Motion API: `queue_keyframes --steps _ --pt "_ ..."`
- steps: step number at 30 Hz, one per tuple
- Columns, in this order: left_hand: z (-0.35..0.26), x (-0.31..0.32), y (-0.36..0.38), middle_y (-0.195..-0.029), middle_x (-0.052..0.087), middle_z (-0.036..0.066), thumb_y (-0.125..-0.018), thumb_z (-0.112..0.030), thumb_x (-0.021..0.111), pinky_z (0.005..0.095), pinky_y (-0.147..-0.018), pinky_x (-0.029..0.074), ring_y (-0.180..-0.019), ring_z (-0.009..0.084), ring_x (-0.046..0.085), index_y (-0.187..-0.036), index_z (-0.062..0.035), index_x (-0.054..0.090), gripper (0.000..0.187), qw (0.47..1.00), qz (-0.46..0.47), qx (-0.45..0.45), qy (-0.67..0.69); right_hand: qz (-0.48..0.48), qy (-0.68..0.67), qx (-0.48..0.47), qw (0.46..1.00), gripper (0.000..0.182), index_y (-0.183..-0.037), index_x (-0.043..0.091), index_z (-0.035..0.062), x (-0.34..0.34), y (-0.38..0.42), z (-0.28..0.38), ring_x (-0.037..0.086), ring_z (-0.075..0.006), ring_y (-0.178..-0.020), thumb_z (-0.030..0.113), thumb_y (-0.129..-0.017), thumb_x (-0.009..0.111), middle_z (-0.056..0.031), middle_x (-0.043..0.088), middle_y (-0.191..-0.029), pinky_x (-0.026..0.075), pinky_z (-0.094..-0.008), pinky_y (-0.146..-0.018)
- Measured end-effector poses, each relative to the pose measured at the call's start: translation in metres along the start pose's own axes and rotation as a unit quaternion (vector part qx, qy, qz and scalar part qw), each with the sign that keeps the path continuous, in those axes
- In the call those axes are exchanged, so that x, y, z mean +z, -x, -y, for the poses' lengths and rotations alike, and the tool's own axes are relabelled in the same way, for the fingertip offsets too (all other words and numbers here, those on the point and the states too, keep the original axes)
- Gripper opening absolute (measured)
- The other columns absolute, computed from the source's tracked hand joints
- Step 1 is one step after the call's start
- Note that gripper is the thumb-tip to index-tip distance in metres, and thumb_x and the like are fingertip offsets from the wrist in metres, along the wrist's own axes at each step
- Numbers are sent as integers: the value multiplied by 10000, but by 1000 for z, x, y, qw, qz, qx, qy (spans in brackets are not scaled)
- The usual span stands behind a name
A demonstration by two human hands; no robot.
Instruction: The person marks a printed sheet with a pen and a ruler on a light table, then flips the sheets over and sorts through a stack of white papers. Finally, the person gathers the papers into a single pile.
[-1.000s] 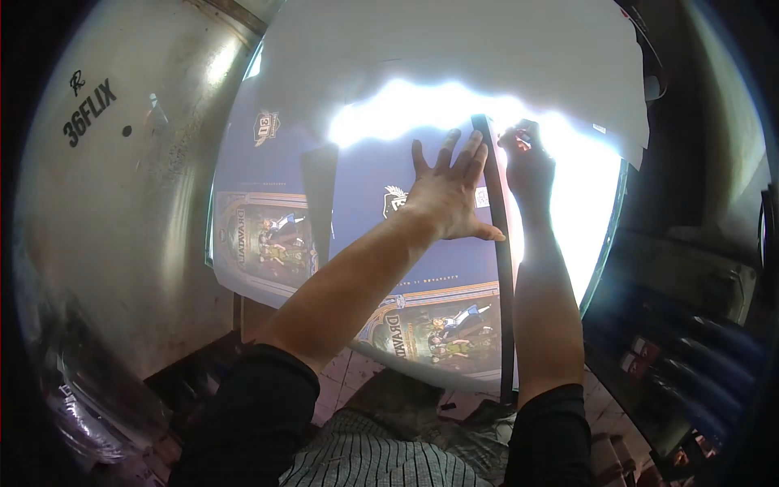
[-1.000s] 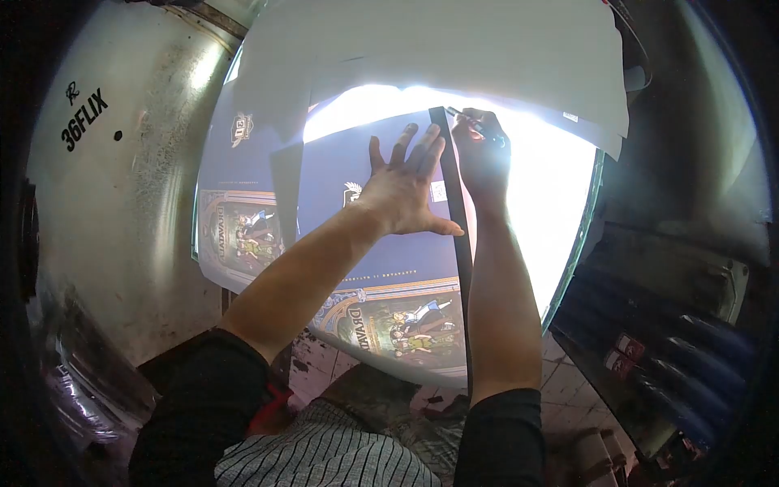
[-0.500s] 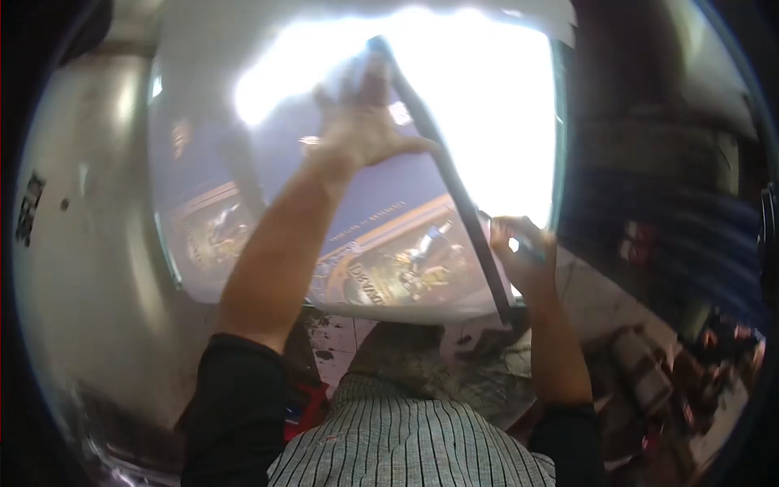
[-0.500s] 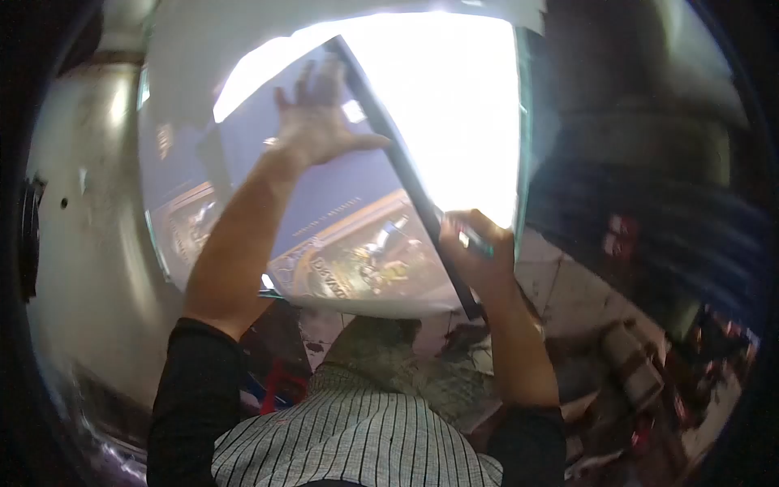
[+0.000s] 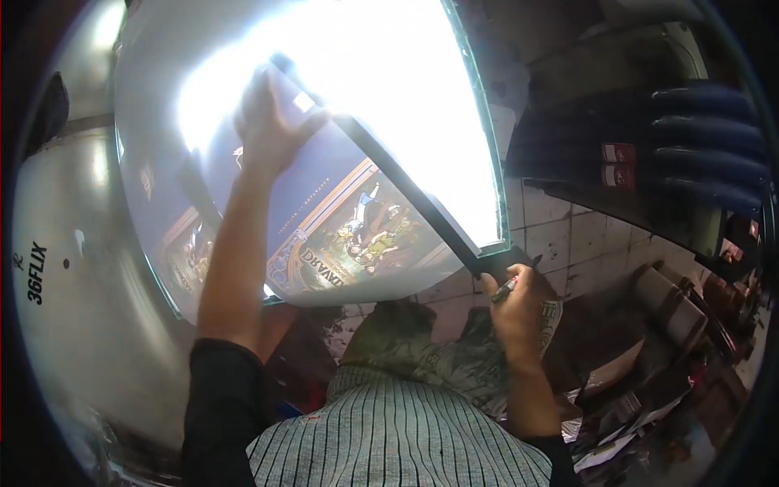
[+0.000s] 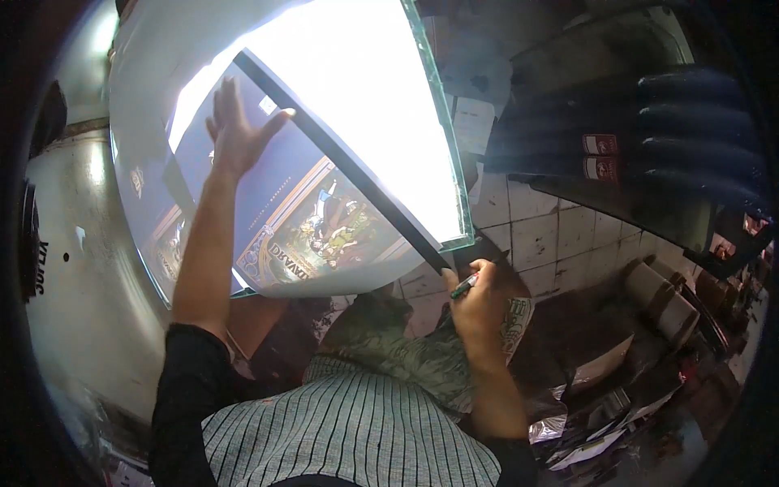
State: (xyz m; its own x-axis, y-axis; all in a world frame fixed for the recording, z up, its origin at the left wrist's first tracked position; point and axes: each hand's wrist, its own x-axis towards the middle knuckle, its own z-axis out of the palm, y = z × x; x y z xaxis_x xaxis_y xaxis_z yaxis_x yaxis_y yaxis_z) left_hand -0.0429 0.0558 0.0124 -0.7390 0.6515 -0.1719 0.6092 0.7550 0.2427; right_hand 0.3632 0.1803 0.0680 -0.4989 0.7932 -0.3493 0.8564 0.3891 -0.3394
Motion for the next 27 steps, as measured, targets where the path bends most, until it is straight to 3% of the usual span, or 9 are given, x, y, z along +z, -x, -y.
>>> queue_keyframes --steps 2,8,12,15,19,20,22,24,27 --pt "3 28 39 -1651 107 192 -867 -692 579 645 -1175 13 -1530 376 36 -1575 -27 116 1076 983 -143 -93 61 20 -84 47 995 490 -1062 500 38 23 -2 -8 655 -345 -686 374 -855 791 -159 642 -812 515 -449 -640" --pt "-50 57 125 -1632 176 197 -892 -690 530 678 -1152 59 -1509 430 82 -1552 -3 218 1003 988 -72 -124 -48 30 -409 119 904 297 -1052 502 43 29 0 -6 573 -129 -687 184 -924 731 -45 600 -801 487 -286 -617" --pt "-53 31 82 -1643 194 128 -878 -683 552 633 -1188 82 -1512 386 123 -1546 -45 279 962 993 23 93 -63 62 -425 -1 903 230 -1127 513 54 -12 -8 -36 579 -100 -760 10 -944 644 -42 602 -962 551 -267 -674" --pt "-25 12 43 -1640 235 29 -906 -701 493 583 -1218 100 -1522 293 158 -1552 -133 310 879 941 78 321 -78 88 -455 -22 886 229 -1130 507 56 -31 -22 -58 587 -116 -817 -11 -944 624 -60 587 -1015 585 -294 -693" --pt "2 10 16 -1625 266 55 -917 -690 490 573 -1209 144 -1506 292 213 -1538 -131 333 850 873 40 476 -95 85 -409 -47 907 231 -1117 499 71 -27 -28 -87 594 -126 -835 -20 -941 618 -90 584 -1052 585 -298 -690" --pt "-5 10 27 -1625 266 55 -917 -690 490 573 -1209 144 -1506 292 213 -1538 -131 333 850 876 34 468 -109 80 -416 -55 904 232 -1111 497 75 -21 -28 -99 598 -128 -810 -18 -939 621 -100 583 -1069 584 -299 -687" --pt "-8 7 36 -1618 249 125 -917 -689 498 571 -1197 158 -1496 322 224 -1534 -110 327 862 961 -125 210 -128 83 -401 -60 910 226 -1094 489 74 -23 -30 -85 603 -130 -753 -20 -937 621 -119 592 -1063 584 -305 -680" --pt "-1 18 44 -1605 231 193 -928 -674 491 589 -1186 144 -1490 377 194 -1526 -36 292 897 983 -154 -6 -99 86 -402 -83 908 221 -1069 481 73 -20 -29 -78 610 -134 -705 -21 -933 628 -136 602 -1057 583 -311 -675" --pt "14 36 51 -1602 228 212 -951 -646 469 590 -1187 136 -1496 375 173 -1522 -14 284 871 985 -119 -67 -108 114 -399 -92 905 235 -1073 473 74 -16 -26 -69 613 -131 -705 -32 -930 626 -137 609 -1059 580 -295 -664"
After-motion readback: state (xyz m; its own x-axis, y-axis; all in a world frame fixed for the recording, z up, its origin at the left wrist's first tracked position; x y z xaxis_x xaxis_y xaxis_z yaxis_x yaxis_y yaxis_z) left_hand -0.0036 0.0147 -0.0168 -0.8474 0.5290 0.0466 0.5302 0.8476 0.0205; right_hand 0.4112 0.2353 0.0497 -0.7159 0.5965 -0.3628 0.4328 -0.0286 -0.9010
